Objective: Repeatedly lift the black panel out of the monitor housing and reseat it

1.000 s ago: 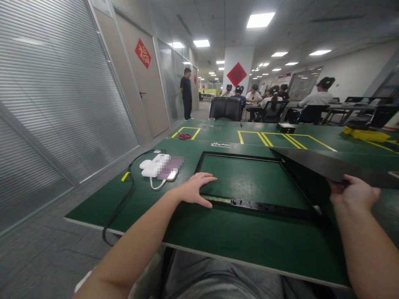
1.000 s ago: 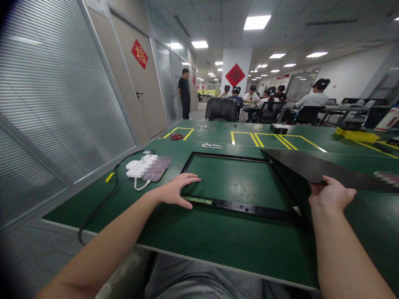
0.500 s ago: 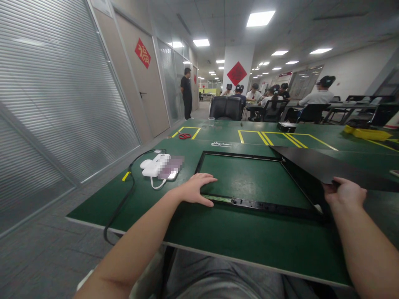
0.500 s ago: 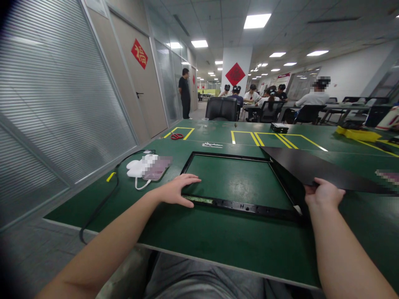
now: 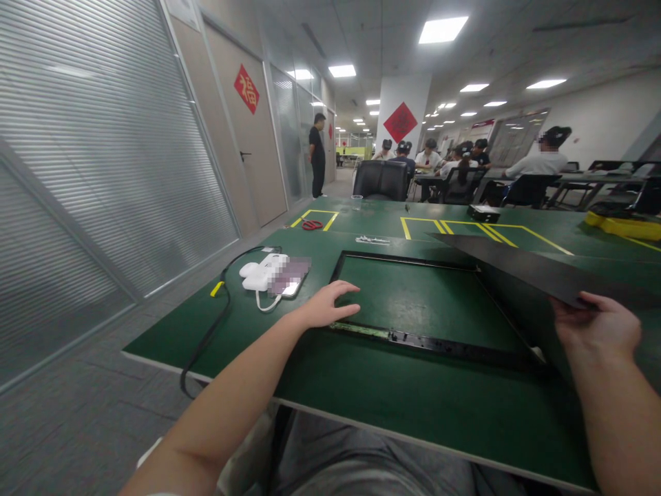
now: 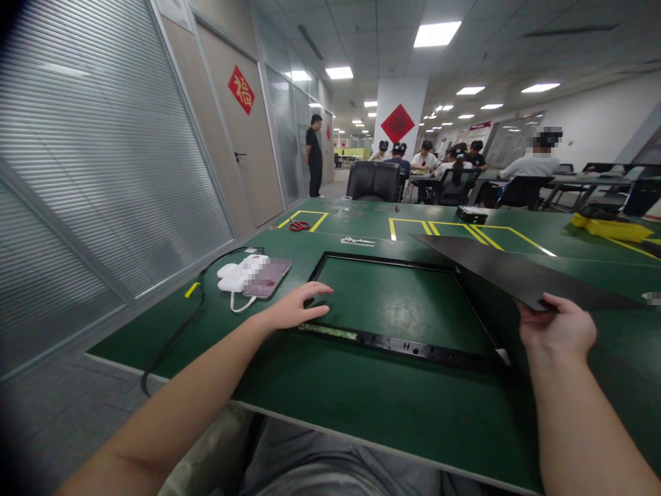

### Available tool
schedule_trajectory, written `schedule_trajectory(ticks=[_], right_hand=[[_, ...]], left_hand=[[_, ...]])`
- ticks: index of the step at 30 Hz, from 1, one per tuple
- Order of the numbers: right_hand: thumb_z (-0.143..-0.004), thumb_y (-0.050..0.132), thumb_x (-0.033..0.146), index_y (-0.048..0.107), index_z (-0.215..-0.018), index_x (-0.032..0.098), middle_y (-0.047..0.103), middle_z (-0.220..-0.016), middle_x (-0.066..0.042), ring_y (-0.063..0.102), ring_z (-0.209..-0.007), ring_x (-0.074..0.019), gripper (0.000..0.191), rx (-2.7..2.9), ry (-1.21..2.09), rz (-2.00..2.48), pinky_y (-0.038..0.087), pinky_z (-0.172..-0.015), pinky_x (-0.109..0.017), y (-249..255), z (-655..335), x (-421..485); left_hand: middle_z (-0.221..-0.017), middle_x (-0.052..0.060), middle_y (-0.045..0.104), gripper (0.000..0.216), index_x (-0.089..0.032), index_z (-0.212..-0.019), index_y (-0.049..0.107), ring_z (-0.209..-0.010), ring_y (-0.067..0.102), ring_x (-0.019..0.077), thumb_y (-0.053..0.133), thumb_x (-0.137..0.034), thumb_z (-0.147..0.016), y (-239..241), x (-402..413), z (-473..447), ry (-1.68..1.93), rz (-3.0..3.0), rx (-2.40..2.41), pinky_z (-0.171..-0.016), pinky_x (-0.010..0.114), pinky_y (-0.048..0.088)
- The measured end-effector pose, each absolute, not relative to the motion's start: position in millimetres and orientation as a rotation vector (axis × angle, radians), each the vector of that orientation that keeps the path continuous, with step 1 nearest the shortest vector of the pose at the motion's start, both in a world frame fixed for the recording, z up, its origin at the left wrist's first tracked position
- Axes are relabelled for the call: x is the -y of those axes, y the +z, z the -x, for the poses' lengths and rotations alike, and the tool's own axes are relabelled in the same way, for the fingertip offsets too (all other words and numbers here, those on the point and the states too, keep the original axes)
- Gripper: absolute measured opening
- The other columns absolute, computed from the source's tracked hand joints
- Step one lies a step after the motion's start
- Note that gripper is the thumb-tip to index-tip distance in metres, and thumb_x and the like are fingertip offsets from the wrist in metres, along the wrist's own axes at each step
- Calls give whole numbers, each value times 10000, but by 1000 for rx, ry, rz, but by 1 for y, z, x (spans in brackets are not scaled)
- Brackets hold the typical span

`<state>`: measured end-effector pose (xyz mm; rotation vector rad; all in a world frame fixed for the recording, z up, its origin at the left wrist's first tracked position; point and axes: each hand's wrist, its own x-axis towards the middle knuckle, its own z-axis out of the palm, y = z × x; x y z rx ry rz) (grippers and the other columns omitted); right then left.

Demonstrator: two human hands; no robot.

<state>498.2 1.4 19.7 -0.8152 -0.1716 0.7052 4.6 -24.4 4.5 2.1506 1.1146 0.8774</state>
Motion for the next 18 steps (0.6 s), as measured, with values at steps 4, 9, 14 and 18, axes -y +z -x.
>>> schedule_trajectory(ticks=[4,9,14,18], right_hand=[[-511,474,22,547,-775,171,632,-912,-58,682,-808,-163,312,222,769,767,644,-614,-274,35,-478,14],[-452,488,66,495,-727,192,612,-861,-42,654,-725,-163,303,215,766,679,597,-517,-266,43,-468,20],[-424,522,81,443,-677,187,539,-749,-8,544,-572,-118,285,119,809,746,500,-453,-250,46,-464,23],[-438,539,117,557,-744,183,625,-805,-53,597,-637,-179,313,229,891,811,558,-526,-353,44,-460,28]], left_hand=[[-1256,111,726,410,-233,-1156,768,-1139,675,282,743,-460,-816,-2,17,-4,1019,-1971,-1189,-1081,443,498],[-1224,131,731,325,-189,-1142,744,-1023,721,239,734,-260,-824,-9,6,-5,1215,-1492,-1231,-1011,441,539],[-1142,160,754,215,-144,-1085,702,-921,747,207,716,-220,-884,0,7,-3,1349,-980,-1058,-863,359,594],[-1118,183,765,219,-133,-1069,701,-971,763,245,661,-307,-943,11,10,-4,1310,-818,-924,-868,365,603]])
